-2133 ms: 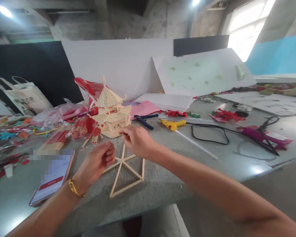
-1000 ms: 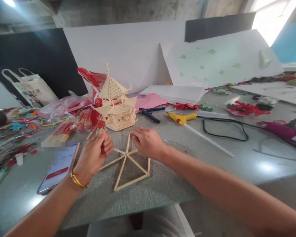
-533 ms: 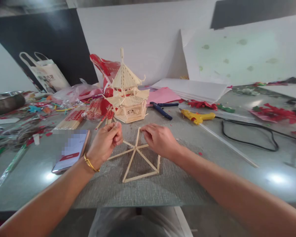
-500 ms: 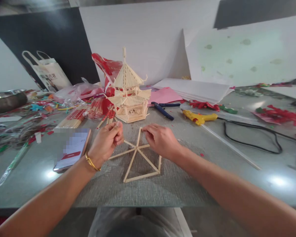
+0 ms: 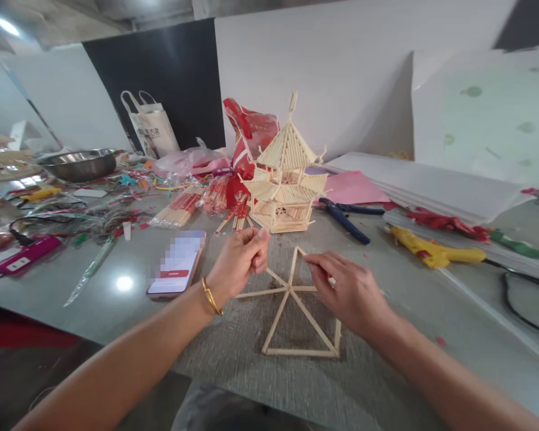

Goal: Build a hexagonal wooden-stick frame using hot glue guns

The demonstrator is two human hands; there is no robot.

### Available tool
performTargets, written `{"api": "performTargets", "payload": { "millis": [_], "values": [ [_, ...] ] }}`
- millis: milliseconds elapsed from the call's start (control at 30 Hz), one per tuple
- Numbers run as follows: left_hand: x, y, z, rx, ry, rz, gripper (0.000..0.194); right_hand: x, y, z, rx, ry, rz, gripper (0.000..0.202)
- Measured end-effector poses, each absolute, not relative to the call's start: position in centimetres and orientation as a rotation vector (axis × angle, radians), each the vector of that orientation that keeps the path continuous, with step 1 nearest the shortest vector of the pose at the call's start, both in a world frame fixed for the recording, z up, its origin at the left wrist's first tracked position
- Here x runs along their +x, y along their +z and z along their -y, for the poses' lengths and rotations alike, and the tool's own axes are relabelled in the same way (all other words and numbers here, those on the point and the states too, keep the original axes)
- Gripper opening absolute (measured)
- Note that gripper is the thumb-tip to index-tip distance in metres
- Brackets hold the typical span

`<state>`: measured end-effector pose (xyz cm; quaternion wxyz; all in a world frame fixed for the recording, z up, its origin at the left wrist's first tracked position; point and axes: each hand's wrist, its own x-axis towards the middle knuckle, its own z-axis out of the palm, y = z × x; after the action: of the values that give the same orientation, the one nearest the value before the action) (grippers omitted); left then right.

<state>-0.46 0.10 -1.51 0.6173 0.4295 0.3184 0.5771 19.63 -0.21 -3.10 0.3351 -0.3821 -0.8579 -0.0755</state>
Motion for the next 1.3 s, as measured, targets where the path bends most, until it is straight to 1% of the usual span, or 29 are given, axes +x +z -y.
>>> {"api": "performTargets", "payload": {
  "millis": [367, 433, 533, 600, 833, 1033, 1300],
  "values": [
    [-0.5, -1.9, -0.2, 0.834, 1.195, -0.790, 0.043, 19.6, -3.6, -0.6, -1.075, -0.219, 2.220, 0.020],
    [-0.5, -1.9, -0.2, 0.793, 1.191, -0.807, 0.039, 19.5, -3.6, -0.6, -1.088, -0.212, 2.204, 0.020],
    [-0.5, -2.1, -0.3, 0.738, 1.194, -0.835, 0.025, 19.4, -3.3, -0.3, -1.077, -0.187, 2.198, 0.022],
    [-0.5, -2.2, -0.3, 0.716, 1.185, -0.835, 0.021, 19.3, -3.2, 0.0, -1.061, -0.167, 2.207, 0.023],
    [-0.6, -1.9, -0.4, 0.676, 1.202, -0.814, 0.026, 19.4, -3.1, 0.8, -1.015, -0.111, 2.226, 0.023],
    [-0.8, -1.8, -0.5, 0.736, 1.233, -0.866, 0.014, 19.3, -3.2, 0.6, -1.020, -0.105, 2.233, 0.023],
    [-1.0, -2.0, -0.7, 0.779, 1.298, -0.948, 0.023, 19.5, -3.3, 0.5, -1.037, -0.141, 2.214, 0.025]
  ]
}}
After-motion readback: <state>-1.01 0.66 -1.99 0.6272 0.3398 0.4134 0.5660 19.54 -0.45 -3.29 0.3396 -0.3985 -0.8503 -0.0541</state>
